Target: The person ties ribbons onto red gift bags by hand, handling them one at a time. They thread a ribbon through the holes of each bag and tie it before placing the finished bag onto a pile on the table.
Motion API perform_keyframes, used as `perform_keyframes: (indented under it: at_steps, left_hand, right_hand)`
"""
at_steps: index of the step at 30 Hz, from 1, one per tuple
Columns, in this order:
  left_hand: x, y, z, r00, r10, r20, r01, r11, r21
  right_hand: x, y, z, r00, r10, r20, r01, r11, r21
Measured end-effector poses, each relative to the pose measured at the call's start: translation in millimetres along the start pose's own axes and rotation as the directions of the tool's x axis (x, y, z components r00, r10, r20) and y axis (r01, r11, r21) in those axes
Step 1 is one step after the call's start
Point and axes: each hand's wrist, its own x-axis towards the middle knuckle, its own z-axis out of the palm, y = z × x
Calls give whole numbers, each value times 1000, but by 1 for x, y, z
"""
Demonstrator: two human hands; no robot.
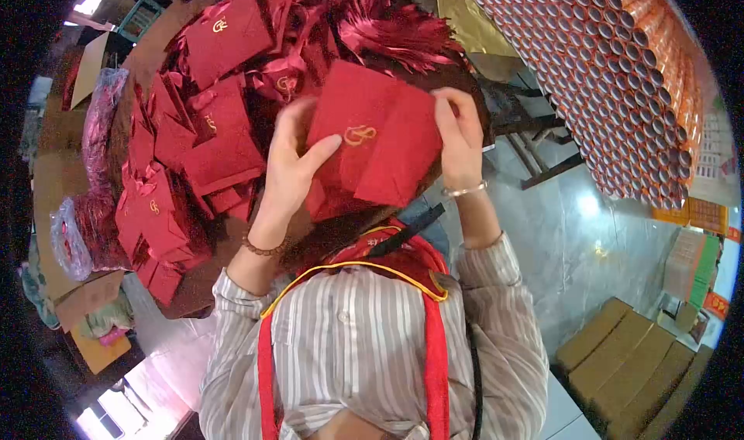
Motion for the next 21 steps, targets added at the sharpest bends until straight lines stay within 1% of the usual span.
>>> perform_keyframes:
  at_steps: [1, 2, 3, 4, 5, 6, 7, 8, 9, 10, 11, 12, 13, 15, 16, 17, 18, 19, 20, 21]
  left_hand:
    - [2, -1, 1, 1000, 2, -5, -2, 1000, -1]
    - [3, -1, 2, 996, -62, 71, 62, 998, -2]
    - [4, -1, 2, 981, -125, 150, 125, 992, 4]
    - [12, -8, -2, 978, -36, 207, -4, 982, 190]
    - [19, -7, -6, 976, -36, 213, -5, 982, 189]
    - [26, -4, -9, 882, -70, 465, -87, 948, 307]
    - [31, -1, -7, 724, -131, 677, -203, 897, 392]
    - [32, -3, 1, 612, -188, 768, -268, 865, 425]
    - [33, -10, 11, 532, -134, 836, -355, 861, 364]
    - [30, -23, 20, 515, -174, 839, -287, 888, 360]
    - [28, -30, 26, 497, -214, 841, -216, 908, 359]
    - [28, -22, 30, 459, -271, 846, -186, 902, 389]
    - [22, -28, 34, 473, -269, 839, -214, 889, 405]
    - [10, -41, 31, 536, -198, 821, -226, 903, 365]
    - [3, -41, 29, 620, -87, 780, -317, 881, 350]
    - [-4, -38, 29, 622, -94, 777, -312, 881, 356]
    - [-11, -33, 30, 680, -25, 733, -458, 766, 451]
    - [-17, -29, 30, 720, 57, 692, -573, 612, 545]
    - [-25, -29, 30, 738, 82, 669, -608, 509, 609]
    - [-29, -28, 31, 746, 75, 662, -602, 502, 621]
  right_hand:
    - [-6, 3, -4, 997, -6, -79, 11, 998, 58]
    - [-12, 6, -9, 987, -6, -159, 25, 993, 115]
    - [-16, 9, -23, 987, -7, -159, 26, 993, 116]
    - [-20, 11, -42, 998, 61, -23, -57, 984, 166]
    - [-23, 5, -49, 986, 124, 114, -145, 968, 203]
    - [-25, -3, -54, 993, -52, 105, 75, 972, -225]
    - [-27, -13, -53, 994, -57, 95, 78, 971, -227]
    - [-27, -25, -45, 963, -158, 218, 233, 897, -377]
    - [-29, -32, -40, 908, -231, 350, 388, 779, -493]
    - [-33, -29, -41, 908, -242, 341, 391, 779, -490]
    - [-38, -21, -40, 863, -139, 486, 416, 740, -528]
    - [-44, -13, -39, 792, -21, 610, 448, 699, -557]
    - [-54, -9, -37, 793, -34, 608, 454, 698, -553]
    - [-75, -1, -33, 841, -59, 538, 431, 676, -598]
    - [-81, 1, -31, 840, -59, 540, 429, 681, -594]
    - [-86, 3, -29, 877, -54, 477, 382, 679, -626]
    - [-91, 5, -27, 908, -51, 415, 336, 678, -653]
    - [-93, 6, -25, 904, -54, 423, 342, 685, -643]
    - [-95, 8, -23, 910, -77, 407, 356, 648, -674]
    - [-97, 9, -20, 914, -100, 392, 368, 609, -703]
